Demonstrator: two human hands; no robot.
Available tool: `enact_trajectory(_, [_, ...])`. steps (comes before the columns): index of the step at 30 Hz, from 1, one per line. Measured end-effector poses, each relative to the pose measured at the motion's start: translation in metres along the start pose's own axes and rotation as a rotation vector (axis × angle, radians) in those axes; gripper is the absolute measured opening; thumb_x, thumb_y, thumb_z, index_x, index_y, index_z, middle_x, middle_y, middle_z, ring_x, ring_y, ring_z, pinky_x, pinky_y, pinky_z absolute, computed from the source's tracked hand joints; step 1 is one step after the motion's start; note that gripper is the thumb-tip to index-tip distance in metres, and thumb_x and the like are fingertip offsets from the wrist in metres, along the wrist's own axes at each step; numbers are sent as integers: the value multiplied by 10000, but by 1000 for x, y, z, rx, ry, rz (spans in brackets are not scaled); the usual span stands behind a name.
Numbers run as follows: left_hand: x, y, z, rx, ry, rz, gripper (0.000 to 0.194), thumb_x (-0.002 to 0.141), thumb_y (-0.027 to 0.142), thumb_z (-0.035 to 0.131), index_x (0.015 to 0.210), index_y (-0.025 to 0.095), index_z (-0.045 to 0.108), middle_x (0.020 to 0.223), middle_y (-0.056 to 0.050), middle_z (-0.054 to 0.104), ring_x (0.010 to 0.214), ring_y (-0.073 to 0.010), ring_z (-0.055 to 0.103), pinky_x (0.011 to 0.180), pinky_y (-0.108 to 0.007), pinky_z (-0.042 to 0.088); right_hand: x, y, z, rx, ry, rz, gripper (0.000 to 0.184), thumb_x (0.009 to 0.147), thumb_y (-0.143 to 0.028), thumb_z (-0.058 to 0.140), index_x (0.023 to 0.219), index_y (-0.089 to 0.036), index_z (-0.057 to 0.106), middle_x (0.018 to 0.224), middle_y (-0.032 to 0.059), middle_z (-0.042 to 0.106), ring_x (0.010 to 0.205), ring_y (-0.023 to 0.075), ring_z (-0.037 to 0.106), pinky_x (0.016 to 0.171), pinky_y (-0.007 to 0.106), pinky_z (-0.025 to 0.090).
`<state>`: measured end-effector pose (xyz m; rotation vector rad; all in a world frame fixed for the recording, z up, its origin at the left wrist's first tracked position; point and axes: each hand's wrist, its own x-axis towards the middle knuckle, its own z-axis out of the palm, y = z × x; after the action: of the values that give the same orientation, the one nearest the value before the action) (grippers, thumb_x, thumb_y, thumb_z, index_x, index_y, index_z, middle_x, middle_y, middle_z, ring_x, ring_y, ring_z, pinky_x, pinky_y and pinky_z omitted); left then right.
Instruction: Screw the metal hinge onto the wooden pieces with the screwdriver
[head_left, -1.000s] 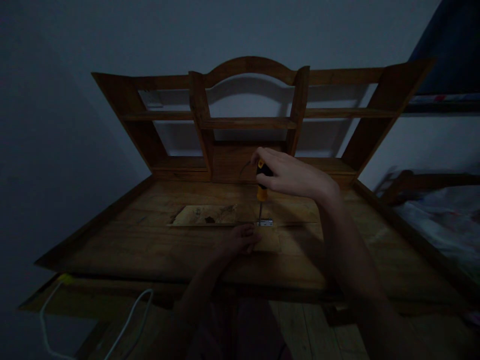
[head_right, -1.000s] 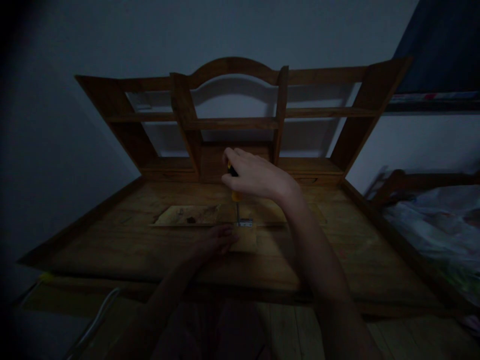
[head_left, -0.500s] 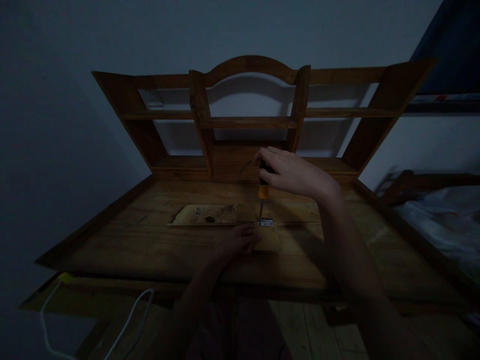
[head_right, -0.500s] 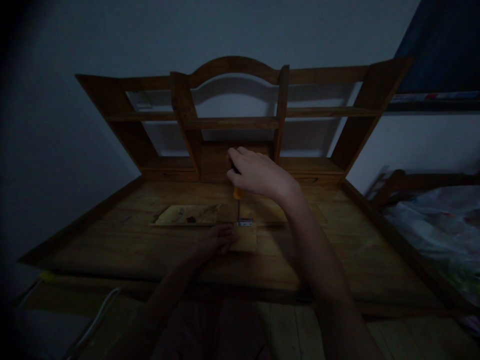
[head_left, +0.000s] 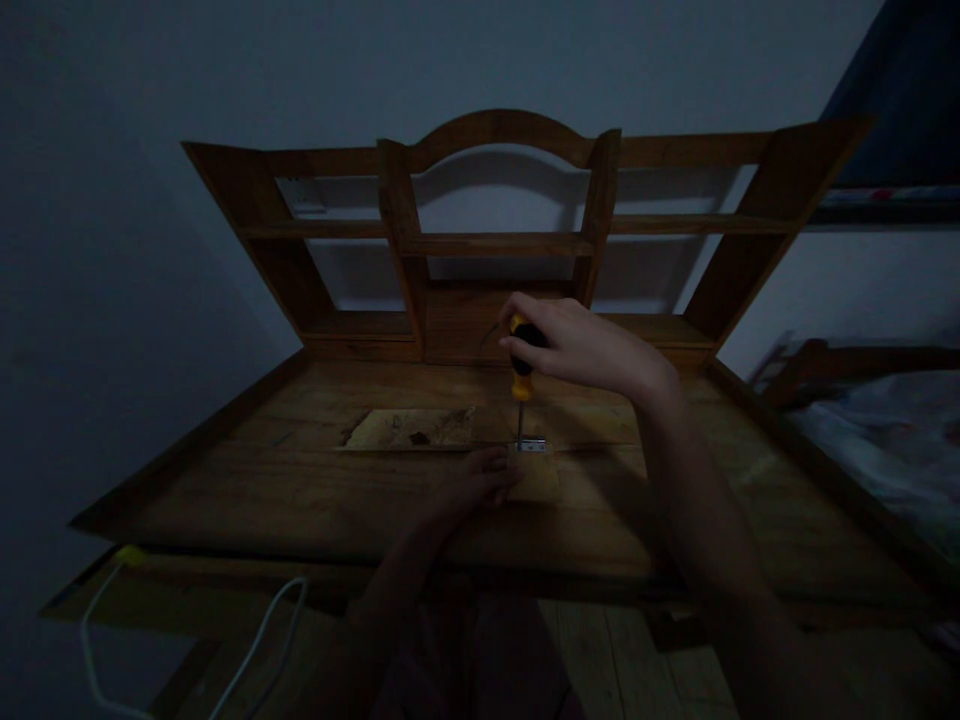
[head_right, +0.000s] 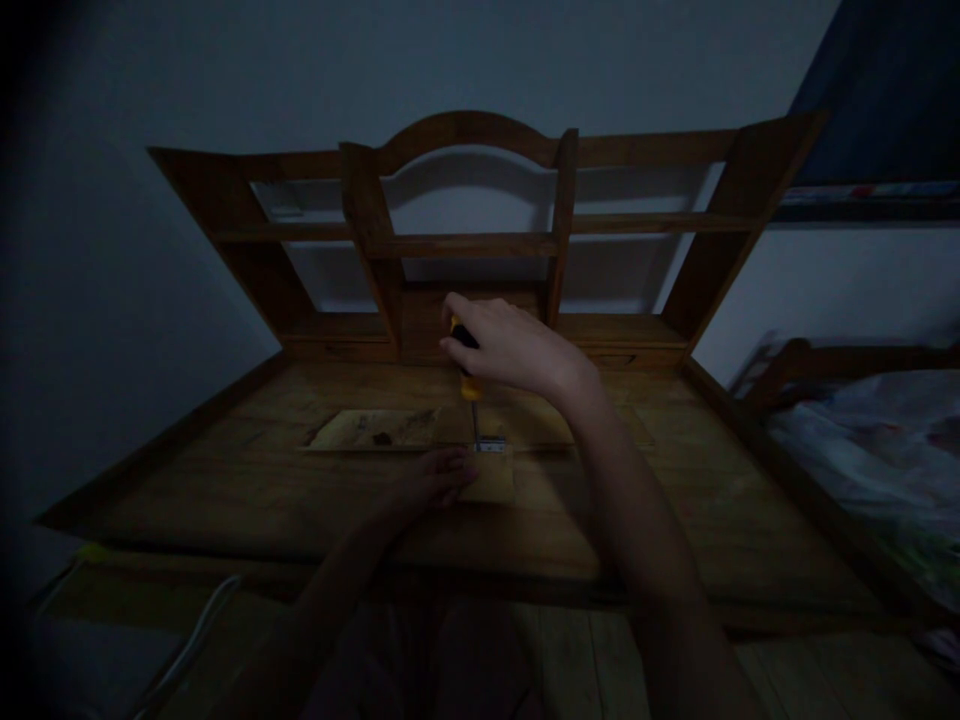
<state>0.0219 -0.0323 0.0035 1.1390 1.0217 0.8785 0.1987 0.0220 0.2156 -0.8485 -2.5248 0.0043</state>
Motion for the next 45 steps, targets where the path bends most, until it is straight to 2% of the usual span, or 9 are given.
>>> enact_trajectory(3, [0, -1, 0, -3, 11, -9, 478, 645, 484, 831, 861, 143, 575, 590, 59, 523, 406, -43, 402, 404, -186, 266, 0, -1, 1, 8, 15, 24, 324, 967, -484, 482, 1096, -195, 554, 1017, 88, 656, 973, 252, 608, 851, 348, 426])
enact_trajectory(9, [-4, 7, 3, -11, -15, -6, 432, 670, 459, 820, 824, 142, 571, 586, 56, 523, 415, -41, 404, 411, -183, 254, 0, -3, -5, 68, -52, -4, 238, 917, -278, 514, 1135, -192, 545, 1014, 57, 652, 936, 217, 599, 805, 308, 417])
enact_trajectory(15, [-3, 4, 2, -9, 4, -1, 441, 669, 468, 817, 837, 145, 566, 599, 57, 514, 423, -48, 404, 408, -187, 259, -1, -3, -1, -98, 14, 54, 354, 958, -522, 478, 1044, -186, 551, 884, 74, 647, 834, 237, 612, 705, 315, 389])
enact_trajectory(17, [-3, 4, 2, -10, -1, -3, 457, 658, 479, 821, 837, 144, 567, 599, 54, 517, 424, -49, 402, 406, -189, 245, 0, -2, 1, -124, 15, 88, 353, 939, -514, 500, 1063, -186, 538, 876, 80, 648, 807, 241, 614, 682, 315, 385])
enact_trajectory(22, [-4, 7, 2, -17, -32, -1, 446, 666, 471, 818, 826, 132, 577, 601, 47, 518, 441, -46, 411, 418, -187, 256, 2, -2, 0, -25, -36, 20, 212, 903, -300, 517, 1078, -182, 542, 1003, 84, 662, 918, 233, 619, 783, 310, 421])
enact_trajectory(29, [-4, 6, 3, -30, -8, -5, 448, 662, 452, 828, 850, 138, 569, 632, 52, 530, 427, -39, 407, 407, -182, 270, 0, -3, 3, -77, 2, 64, 327, 941, -433, 514, 1144, -178, 514, 1024, 106, 657, 950, 263, 617, 818, 350, 434])
enact_trajectory(34, [-3, 3, 1, 3, -25, 15, 424, 687, 457, 809, 832, 140, 567, 580, 59, 506, 419, -46, 401, 401, -188, 248, 1, 1, 3, -29, -5, -4, 262, 901, -285, 526, 1140, -178, 535, 1097, 87, 643, 1010, 243, 600, 876, 338, 428])
enact_trajectory(40, [-4, 5, 1, 13, -44, 16, 443, 685, 490, 800, 802, 153, 537, 592, 56, 500, 426, -49, 397, 405, -190, 244, 0, -1, 1, -74, 1, 65, 299, 925, -409, 530, 1115, -179, 534, 1038, 94, 655, 958, 253, 612, 831, 344, 432])
enact_trajectory(45, [-4, 6, 1, 23, -31, 16, 437, 688, 485, 800, 795, 152, 538, 585, 58, 501, 426, -47, 399, 424, -191, 255, 0, -1, -3, -33, -47, 35, 279, 886, -291, 521, 1139, -174, 540, 1084, 94, 643, 991, 249, 604, 848, 338, 428])
